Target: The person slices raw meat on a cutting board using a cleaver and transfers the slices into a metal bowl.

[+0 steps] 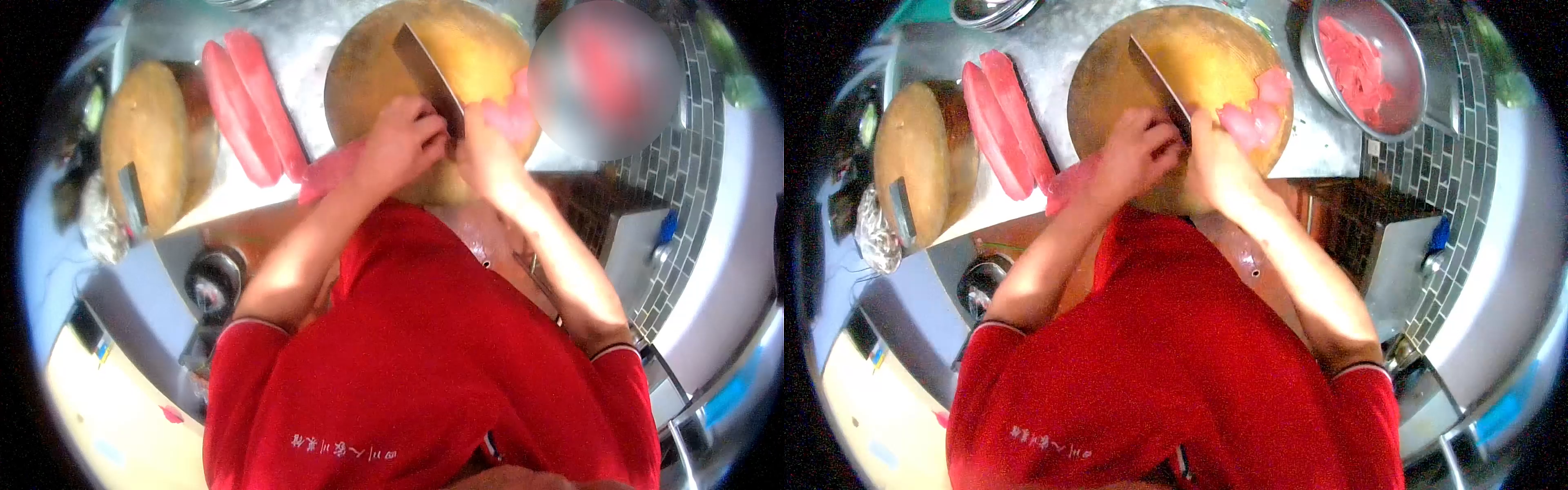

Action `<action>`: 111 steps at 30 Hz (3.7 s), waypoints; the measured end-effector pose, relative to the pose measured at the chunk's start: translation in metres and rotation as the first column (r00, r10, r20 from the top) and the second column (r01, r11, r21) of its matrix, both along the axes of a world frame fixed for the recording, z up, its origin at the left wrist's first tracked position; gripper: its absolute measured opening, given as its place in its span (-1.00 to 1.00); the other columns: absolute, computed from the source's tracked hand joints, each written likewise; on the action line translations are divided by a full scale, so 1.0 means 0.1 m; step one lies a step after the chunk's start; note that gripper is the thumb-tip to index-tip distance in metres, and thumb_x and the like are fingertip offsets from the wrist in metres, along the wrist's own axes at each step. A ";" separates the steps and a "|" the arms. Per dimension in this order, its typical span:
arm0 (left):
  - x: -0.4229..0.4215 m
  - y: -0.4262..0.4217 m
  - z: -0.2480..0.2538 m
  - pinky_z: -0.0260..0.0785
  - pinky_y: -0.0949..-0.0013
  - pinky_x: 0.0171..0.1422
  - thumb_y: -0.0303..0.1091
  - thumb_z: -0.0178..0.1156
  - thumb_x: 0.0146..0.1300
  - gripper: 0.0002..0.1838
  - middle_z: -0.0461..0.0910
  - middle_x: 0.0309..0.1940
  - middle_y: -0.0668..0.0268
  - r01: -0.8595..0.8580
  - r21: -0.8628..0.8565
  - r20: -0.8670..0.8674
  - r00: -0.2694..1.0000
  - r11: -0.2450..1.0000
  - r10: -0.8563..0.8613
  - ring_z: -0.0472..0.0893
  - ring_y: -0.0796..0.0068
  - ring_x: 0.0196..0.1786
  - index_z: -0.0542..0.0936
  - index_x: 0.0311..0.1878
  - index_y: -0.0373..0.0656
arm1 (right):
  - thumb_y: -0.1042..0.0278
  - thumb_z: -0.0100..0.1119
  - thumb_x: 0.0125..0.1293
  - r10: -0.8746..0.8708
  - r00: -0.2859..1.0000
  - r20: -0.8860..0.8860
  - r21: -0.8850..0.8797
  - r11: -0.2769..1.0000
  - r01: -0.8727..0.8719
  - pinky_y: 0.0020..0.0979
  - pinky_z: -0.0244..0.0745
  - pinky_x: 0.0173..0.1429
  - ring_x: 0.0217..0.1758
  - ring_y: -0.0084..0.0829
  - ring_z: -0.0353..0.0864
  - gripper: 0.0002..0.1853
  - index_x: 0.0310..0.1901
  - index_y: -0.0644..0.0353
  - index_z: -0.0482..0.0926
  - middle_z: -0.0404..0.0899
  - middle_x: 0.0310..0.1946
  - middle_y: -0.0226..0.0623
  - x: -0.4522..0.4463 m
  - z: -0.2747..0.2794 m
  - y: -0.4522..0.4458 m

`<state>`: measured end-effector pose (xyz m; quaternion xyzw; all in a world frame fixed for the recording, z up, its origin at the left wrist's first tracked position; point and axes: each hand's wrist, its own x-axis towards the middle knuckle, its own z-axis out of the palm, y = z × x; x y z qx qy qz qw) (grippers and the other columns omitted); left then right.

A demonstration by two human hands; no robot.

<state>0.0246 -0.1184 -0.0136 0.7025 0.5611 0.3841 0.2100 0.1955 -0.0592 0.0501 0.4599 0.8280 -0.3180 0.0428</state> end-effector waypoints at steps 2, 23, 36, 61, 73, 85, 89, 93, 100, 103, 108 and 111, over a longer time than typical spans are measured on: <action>0.03 -0.04 0.01 0.44 0.01 0.09 -0.34 0.41 0.18 -0.83 0.60 -0.11 0.15 -0.016 0.008 0.001 1.000 1.000 0.016 0.55 0.00 -0.01 0.71 -0.18 -0.13 | 0.66 0.09 0.27 0.009 1.000 0.014 -0.028 1.000 -0.008 0.18 0.60 -0.25 -0.31 0.29 0.72 -0.69 0.01 0.45 0.29 0.63 -0.40 0.31 0.11 0.12 -0.06; 0.06 -0.04 0.06 0.47 0.08 0.10 -0.37 0.39 0.15 -0.87 0.59 -0.15 0.17 -0.032 0.037 0.015 0.999 0.999 0.032 0.55 0.05 -0.05 0.69 -0.25 -0.13 | 0.49 0.20 0.33 -0.133 0.984 0.117 -0.184 0.971 0.153 0.05 0.64 -0.01 -0.12 0.22 0.74 -0.56 0.18 0.41 0.31 0.63 -0.30 0.38 0.55 0.25 -0.33; 0.10 -0.06 0.39 0.52 0.10 0.07 -0.39 0.28 0.33 -0.88 0.69 -0.16 0.17 -0.206 -0.093 0.075 0.974 0.974 0.213 0.66 0.04 -0.04 0.71 -0.13 -0.19 | 0.32 0.35 0.45 -0.790 0.422 -0.444 -0.714 0.597 0.367 -0.54 0.35 -0.59 -0.60 -0.62 0.46 -0.66 0.16 0.17 0.52 0.61 -0.31 -0.37 1.63 0.21 -0.12; 0.86 0.66 0.65 0.48 0.18 0.19 -0.11 0.12 0.52 -0.69 0.66 -0.04 0.16 0.368 -0.536 0.593 0.804 0.759 0.029 0.63 0.20 0.06 0.62 0.02 -0.15 | 0.42 0.30 0.46 -0.941 0.126 -0.315 -0.737 0.326 0.592 -0.48 0.34 -0.57 -0.62 -0.58 0.44 -0.71 0.13 0.27 0.54 0.59 -0.39 -0.38 1.98 0.08 -0.52; 1.12 0.14 0.22 0.50 -0.03 0.01 -0.27 0.26 0.39 -0.82 0.63 -0.19 0.08 0.400 -0.410 -0.277 0.801 0.819 -0.530 0.64 -0.11 -0.11 0.65 -0.09 -0.17 | 0.42 0.29 0.46 -0.962 0.169 -0.212 -0.769 0.271 0.579 -0.46 0.42 -0.52 -0.56 -0.58 0.47 -0.75 0.07 0.27 0.52 0.63 -0.38 -0.35 2.26 -0.44 -1.05; 1.15 1.47 0.14 0.38 0.03 0.32 -0.25 0.27 0.41 -0.63 0.62 0.04 0.07 0.247 -0.080 -0.303 0.917 0.966 -0.259 0.52 -0.05 0.16 0.67 0.22 -0.16 | 0.36 0.24 0.49 -0.940 0.115 -0.322 -0.768 0.330 0.549 -0.45 0.42 -0.51 -0.55 -0.56 0.48 -0.76 0.06 0.28 0.52 0.57 -0.40 -0.36 1.76 -0.42 -0.98; 1.21 1.27 0.08 0.38 0.02 0.35 -0.25 0.29 0.38 -0.60 0.62 0.08 0.09 0.223 -0.113 -0.355 0.901 0.968 -0.249 0.53 -0.04 0.17 0.66 0.24 -0.17 | 0.37 0.25 0.50 -0.946 0.145 -0.289 -0.731 0.316 0.604 -0.43 0.46 -0.49 -0.54 -0.54 0.49 -0.72 0.13 0.27 0.50 0.60 -0.37 -0.33 1.78 -0.44 -0.89; 1.27 1.01 0.11 0.29 -0.05 0.46 -0.22 0.30 0.39 -0.55 0.57 0.20 0.05 0.078 -0.024 -0.350 0.933 0.997 -0.082 0.47 -0.10 0.31 0.64 0.28 -0.19 | 0.37 0.25 0.49 -0.956 0.099 -0.278 -0.765 0.282 0.579 -0.41 0.46 -0.52 -0.57 -0.54 0.49 -0.72 0.14 0.28 0.51 0.61 -0.38 -0.33 1.75 -0.47 -0.90; 1.40 0.77 -0.07 0.08 -0.08 0.63 -0.10 0.34 0.37 -0.29 0.30 0.43 -0.21 -0.138 -0.048 -0.251 0.960 0.989 0.122 0.26 -0.29 0.49 0.43 0.50 -0.23 | 0.33 0.33 0.38 -0.875 0.412 -0.254 -0.724 0.455 0.519 -0.33 0.54 -0.51 -0.57 -0.45 0.61 -0.64 0.10 0.30 0.50 0.66 -0.38 -0.22 1.27 -0.40 -0.40; 1.35 0.83 -0.12 0.06 -0.08 0.65 -0.10 0.27 0.45 -0.16 0.24 0.48 -0.23 -0.126 -0.021 -0.108 0.987 0.992 0.123 0.24 -0.28 0.52 0.17 0.62 -0.32 | 0.30 0.34 0.29 -0.772 0.567 -0.286 -0.603 0.605 0.520 -0.10 0.65 -0.19 -0.32 -0.05 0.76 -0.58 0.07 0.35 0.47 0.71 -0.26 0.08 0.98 -0.37 -0.28; 1.39 0.90 0.30 0.01 -0.07 0.69 -0.13 0.15 0.51 -0.24 0.11 0.56 -0.21 -0.079 -0.062 0.069 0.994 0.995 0.083 0.16 -0.24 0.59 0.17 0.64 -0.26 | 0.30 0.31 0.23 -0.729 0.594 -0.342 -0.475 0.679 0.559 0.12 0.55 0.15 0.04 0.31 0.67 -0.57 0.03 0.39 0.45 0.68 -0.12 0.31 0.99 0.02 -0.28; 1.62 1.21 0.68 0.03 -0.04 0.70 -0.09 0.01 0.60 -0.34 0.13 0.58 -0.12 0.003 0.101 0.063 0.998 0.995 -0.009 0.15 -0.16 0.62 0.24 0.62 -0.23 | 0.32 0.28 0.25 -0.698 0.601 -0.389 -0.315 0.714 0.625 0.14 0.55 0.14 0.03 0.33 0.66 -0.59 0.04 0.40 0.45 0.68 -0.12 0.32 1.19 0.59 -0.19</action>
